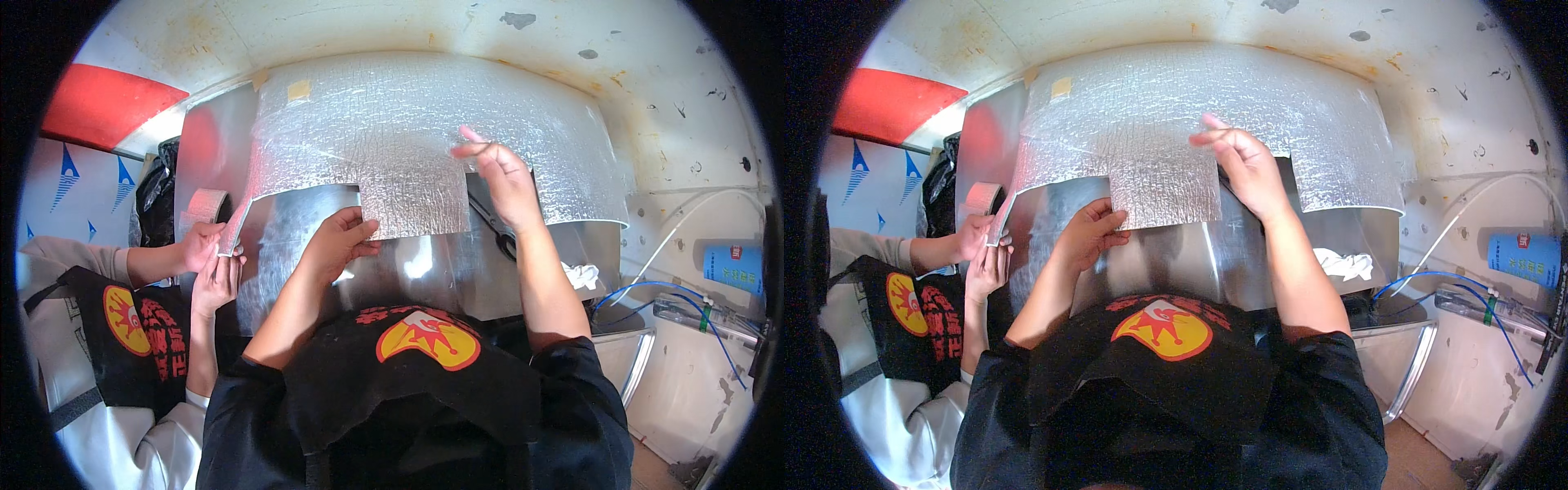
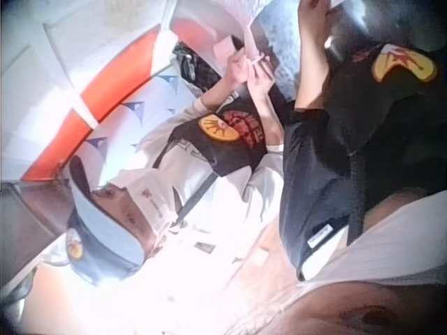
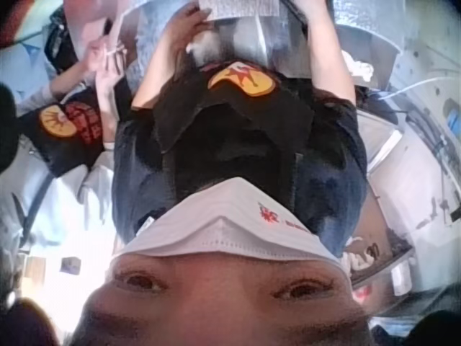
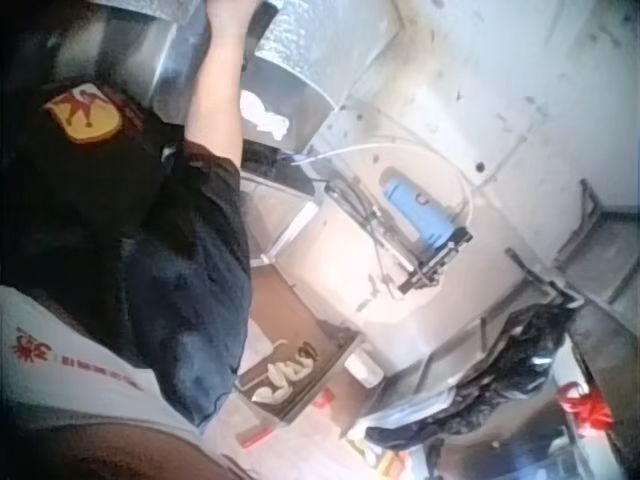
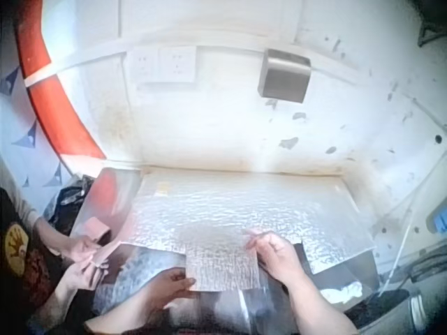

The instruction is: The person applies bubble wrap insulation to a curved metal surface, smoothing it into place and taping the edges. They then place a pre-cut grey foam board over the insulated area, aligning it with wall outlets and pressing it down to secure it.

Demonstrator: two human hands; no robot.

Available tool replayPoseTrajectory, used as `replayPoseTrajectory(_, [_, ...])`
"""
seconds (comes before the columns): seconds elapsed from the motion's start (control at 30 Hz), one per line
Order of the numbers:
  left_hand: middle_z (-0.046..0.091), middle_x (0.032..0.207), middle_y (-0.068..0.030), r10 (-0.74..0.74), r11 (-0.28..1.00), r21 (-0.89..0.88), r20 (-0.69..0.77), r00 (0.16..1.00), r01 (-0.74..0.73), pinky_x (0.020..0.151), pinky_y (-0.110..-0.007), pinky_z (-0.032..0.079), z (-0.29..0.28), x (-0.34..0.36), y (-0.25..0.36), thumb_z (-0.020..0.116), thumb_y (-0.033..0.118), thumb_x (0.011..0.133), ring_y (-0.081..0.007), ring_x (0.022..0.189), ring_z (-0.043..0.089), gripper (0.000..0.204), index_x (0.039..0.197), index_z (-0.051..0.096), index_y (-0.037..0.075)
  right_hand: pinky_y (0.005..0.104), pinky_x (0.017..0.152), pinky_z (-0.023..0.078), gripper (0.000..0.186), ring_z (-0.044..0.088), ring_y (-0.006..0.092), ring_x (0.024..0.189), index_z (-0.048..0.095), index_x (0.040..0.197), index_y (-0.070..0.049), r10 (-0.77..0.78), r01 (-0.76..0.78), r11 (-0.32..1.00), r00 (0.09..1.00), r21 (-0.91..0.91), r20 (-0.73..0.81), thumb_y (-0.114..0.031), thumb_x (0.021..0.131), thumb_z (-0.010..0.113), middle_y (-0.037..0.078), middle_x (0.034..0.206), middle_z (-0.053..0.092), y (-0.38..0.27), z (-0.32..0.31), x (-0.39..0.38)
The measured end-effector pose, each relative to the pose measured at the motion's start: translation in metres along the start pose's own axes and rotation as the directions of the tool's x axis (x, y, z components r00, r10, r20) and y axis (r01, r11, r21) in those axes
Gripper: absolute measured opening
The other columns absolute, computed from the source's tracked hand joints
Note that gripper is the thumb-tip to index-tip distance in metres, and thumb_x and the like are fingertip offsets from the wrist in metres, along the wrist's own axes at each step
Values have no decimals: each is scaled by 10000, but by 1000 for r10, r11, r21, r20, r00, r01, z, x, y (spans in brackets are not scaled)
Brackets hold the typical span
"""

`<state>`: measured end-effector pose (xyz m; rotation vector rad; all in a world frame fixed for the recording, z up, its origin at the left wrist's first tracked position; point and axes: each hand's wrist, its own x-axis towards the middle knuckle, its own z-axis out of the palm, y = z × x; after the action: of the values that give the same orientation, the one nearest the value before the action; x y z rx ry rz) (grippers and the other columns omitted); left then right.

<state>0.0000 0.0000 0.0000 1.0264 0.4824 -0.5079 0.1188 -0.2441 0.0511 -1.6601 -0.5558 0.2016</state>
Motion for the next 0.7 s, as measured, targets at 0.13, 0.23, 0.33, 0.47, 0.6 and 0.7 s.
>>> replayPoseTrajectory(0.13, [577,922,-27,-9,999,39,-14,1000,10,639,-259,536,4,-4,4,586,120,853,-140,725,598,229,1058,535,31,289,787,381,174,532,156,796,507,769,-43,17,-27,989,997,-145,-69,-148,906,487,31,735,549,1,14,9])
replayPoseTrajectory(0.23, [577,926,-32,-10,998,60,-23,1000,11,639,-261,535,6,-5,6,581,124,857,-142,721,598,231,1061,532,27,278,597,406,172,466,171,624,493,765,-12,-59,33,953,995,-303,-77,-135,882,523,99,668,507,3,19,10])
replayPoseTrajectory(0.33, [579,924,-34,2,999,53,-29,1000,-1,635,-261,533,6,-4,3,577,129,861,-145,721,600,234,1065,529,26,290,583,399,151,477,214,616,498,777,-1,56,-69,904,998,-422,-43,-116,871,529,138,670,502,-7,15,-4])
replayPoseTrajectory(0.47, [581,906,-37,16,999,37,-45,999,-15,618,-253,528,3,0,-3,575,129,862,-146,706,601,235,1064,526,21,314,612,421,156,538,234,676,539,825,-39,423,-297,755,902,-585,88,-184,819,596,131,738,564,-24,-4,-39])
replayPoseTrajectory(0.6, [579,859,-38,-15,999,28,-40,999,16,597,-241,517,6,-3,1,588,133,855,-135,678,593,213,1026,534,19,347,715,435,230,567,265,847,603,917,-120,487,-131,390,869,-912,83,-251,740,670,105,911,607,-41,-14,-79])
replayPoseTrajectory(0.7, [569,824,-46,-30,999,24,-3,1000,31,561,-233,498,4,-3,3,602,133,848,-130,649,583,168,947,541,11,386,788,431,240,551,294,954,636,919,-128,31,24,359,999,-933,38,-224,707,694,97,1023,601,-51,3,-83])
